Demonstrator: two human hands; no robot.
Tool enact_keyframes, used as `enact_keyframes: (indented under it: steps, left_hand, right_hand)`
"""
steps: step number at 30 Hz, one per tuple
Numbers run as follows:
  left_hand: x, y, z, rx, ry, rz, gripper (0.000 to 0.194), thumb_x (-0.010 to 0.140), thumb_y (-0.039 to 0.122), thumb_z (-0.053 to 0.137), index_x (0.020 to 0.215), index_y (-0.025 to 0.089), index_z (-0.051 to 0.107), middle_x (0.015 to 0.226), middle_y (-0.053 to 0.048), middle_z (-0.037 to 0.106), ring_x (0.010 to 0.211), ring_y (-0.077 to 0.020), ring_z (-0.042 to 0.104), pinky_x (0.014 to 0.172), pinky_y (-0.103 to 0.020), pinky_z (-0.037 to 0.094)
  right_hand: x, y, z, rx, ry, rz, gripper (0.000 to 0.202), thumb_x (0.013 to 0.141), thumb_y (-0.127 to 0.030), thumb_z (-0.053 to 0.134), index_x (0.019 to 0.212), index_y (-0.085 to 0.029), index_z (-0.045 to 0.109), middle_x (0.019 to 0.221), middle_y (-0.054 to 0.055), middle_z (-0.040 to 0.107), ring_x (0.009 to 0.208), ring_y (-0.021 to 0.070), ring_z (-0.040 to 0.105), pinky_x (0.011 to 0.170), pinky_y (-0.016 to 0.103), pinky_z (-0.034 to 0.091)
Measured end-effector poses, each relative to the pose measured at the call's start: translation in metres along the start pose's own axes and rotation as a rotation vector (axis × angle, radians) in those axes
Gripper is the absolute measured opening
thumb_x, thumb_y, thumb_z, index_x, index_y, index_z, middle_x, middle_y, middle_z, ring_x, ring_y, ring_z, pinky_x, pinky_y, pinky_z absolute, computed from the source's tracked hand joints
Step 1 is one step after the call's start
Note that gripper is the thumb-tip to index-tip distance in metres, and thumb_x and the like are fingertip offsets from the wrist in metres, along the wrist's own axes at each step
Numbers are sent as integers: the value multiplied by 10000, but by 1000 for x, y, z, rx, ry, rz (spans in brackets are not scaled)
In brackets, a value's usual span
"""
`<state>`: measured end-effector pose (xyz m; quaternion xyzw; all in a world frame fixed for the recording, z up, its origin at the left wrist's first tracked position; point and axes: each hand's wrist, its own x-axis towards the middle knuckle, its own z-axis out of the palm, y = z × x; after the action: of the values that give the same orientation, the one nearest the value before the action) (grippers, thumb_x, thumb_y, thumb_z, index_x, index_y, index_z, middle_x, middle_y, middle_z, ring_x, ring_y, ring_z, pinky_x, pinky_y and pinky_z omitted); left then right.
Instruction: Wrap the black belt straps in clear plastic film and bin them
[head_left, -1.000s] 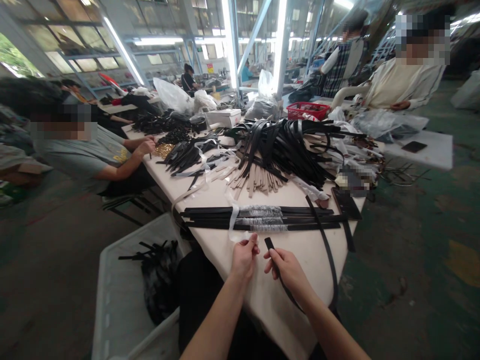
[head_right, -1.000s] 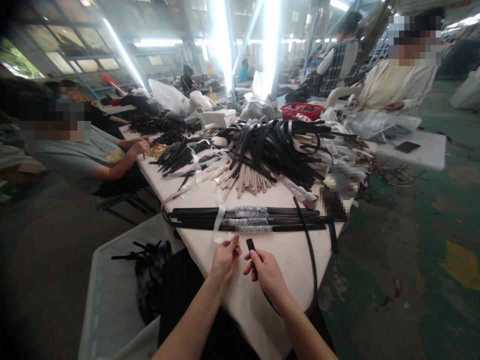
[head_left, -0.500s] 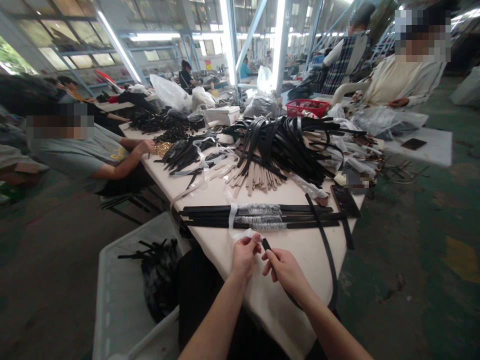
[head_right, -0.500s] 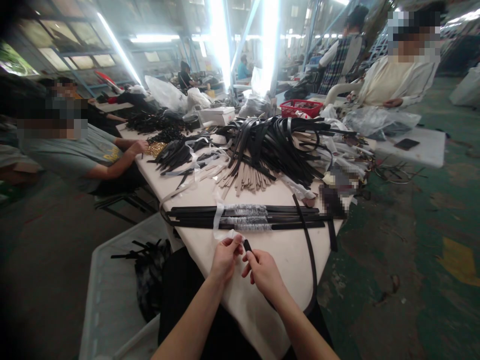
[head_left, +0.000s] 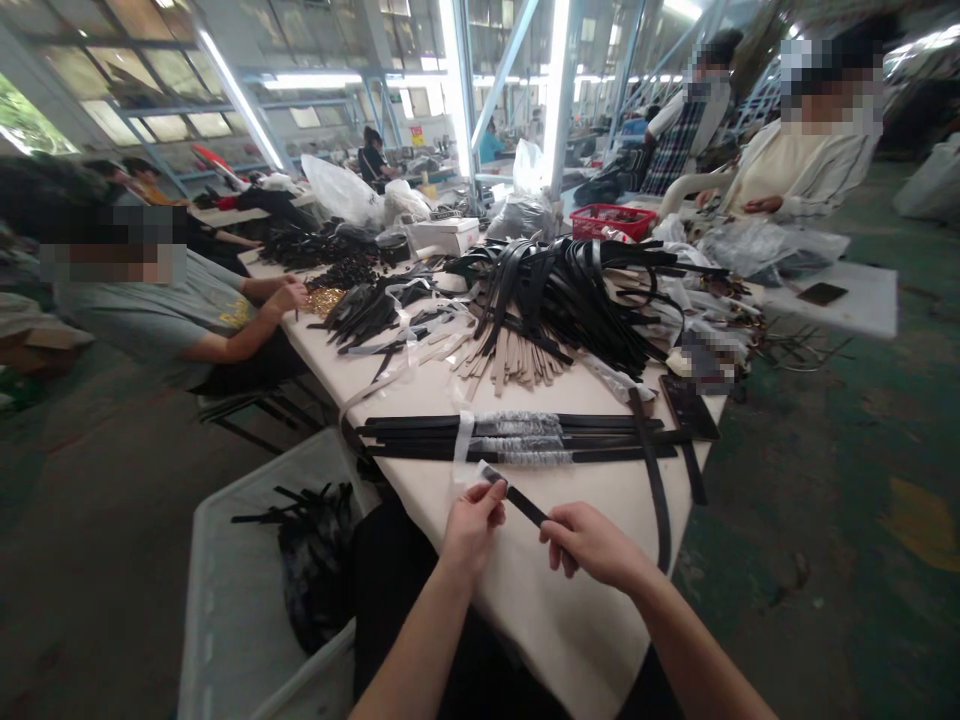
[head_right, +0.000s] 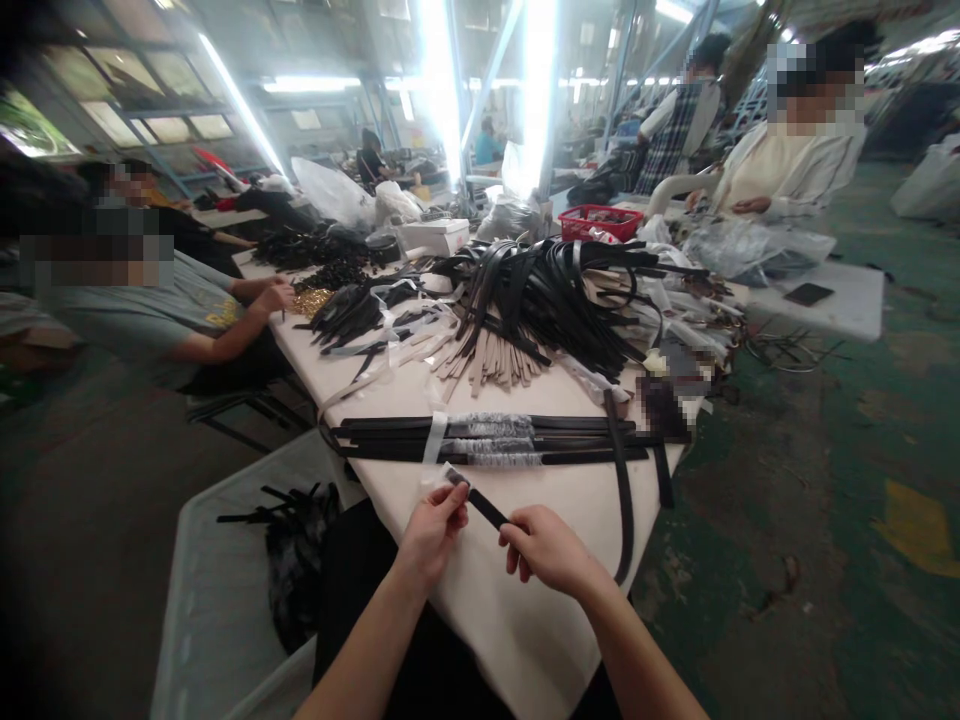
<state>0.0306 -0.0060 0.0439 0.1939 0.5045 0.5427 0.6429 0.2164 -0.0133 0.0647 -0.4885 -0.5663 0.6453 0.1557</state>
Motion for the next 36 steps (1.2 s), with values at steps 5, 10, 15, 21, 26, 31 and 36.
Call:
enact_keyframes:
  steps: [5, 10, 15, 21, 26, 31, 36]
  left_hand:
    - [-4, -1, 2, 96, -15, -1, 443, 593, 461, 873, 730, 123, 622, 518, 63, 468, 428, -41, 381, 429, -187, 288]
    - [-3, 13, -7, 239, -6, 25, 451, 638, 527, 817, 756, 137, 623, 547, 56, 480, 436, -60, 393, 434, -208, 312]
    - [-39, 38, -12, 1046, -115, 472, 344, 818, 498, 664, 738, 163, 644, 689, -42, 621, 657, -179, 589, 643, -307, 485]
    - [-11, 81, -9, 1742, -361, 1086, 353, 807, 305, 694, 1129, 187, 609, 1255, -144, 581, 1242, -312, 470, 1090, -494, 329]
    - [20, 58, 2, 1964, -544, 963, 250, 976, 275, 439, 798, 180, 586, 793, -69, 653, 763, -214, 620, 786, -368, 472]
    - [6, 27, 16, 1938, -583, 962, 238, 983, 297, 442, 830, 179, 581, 755, -56, 662, 660, -211, 619, 637, -317, 440]
    - [6, 35, 10, 1910, -450, 950, 326, 1014, 303, 367, 817, 163, 586, 752, -75, 666, 686, -204, 639, 649, -305, 439]
  right_hand:
    - [5, -20, -18, -109, -24, -107, 254, 918, -331, 485, 825, -149, 636, 713, 41, 706, 531, 113, 610, 499, 203, 429]
    - [-6, -19, -31, -223, 5, -131, 243, 916, -322, 493, 801, -163, 636, 661, 16, 667, 516, 110, 566, 504, 209, 416]
    - [-15, -10, -40, -199, 24, -119, 278, 935, -363, 480, 813, -167, 634, 599, -9, 603, 467, 91, 481, 463, 200, 354]
    - [-29, -8, -73, -38, -141, -106, 300, 912, -426, 547, 873, -145, 646, 543, -41, 513, 439, 72, 383, 440, 195, 277]
    - [-24, -14, -71, -96, -120, -83, 303, 914, -415, 537, 831, -144, 647, 509, -49, 499, 416, 67, 365, 427, 190, 260]
    - [-10, -22, -42, -215, -85, -104, 293, 922, -361, 482, 782, -156, 637, 545, -17, 588, 426, 91, 479, 442, 195, 347]
    - [-19, -19, -52, -344, -65, -56, 245, 898, -304, 505, 772, -151, 648, 661, 43, 703, 546, 130, 619, 516, 203, 425]
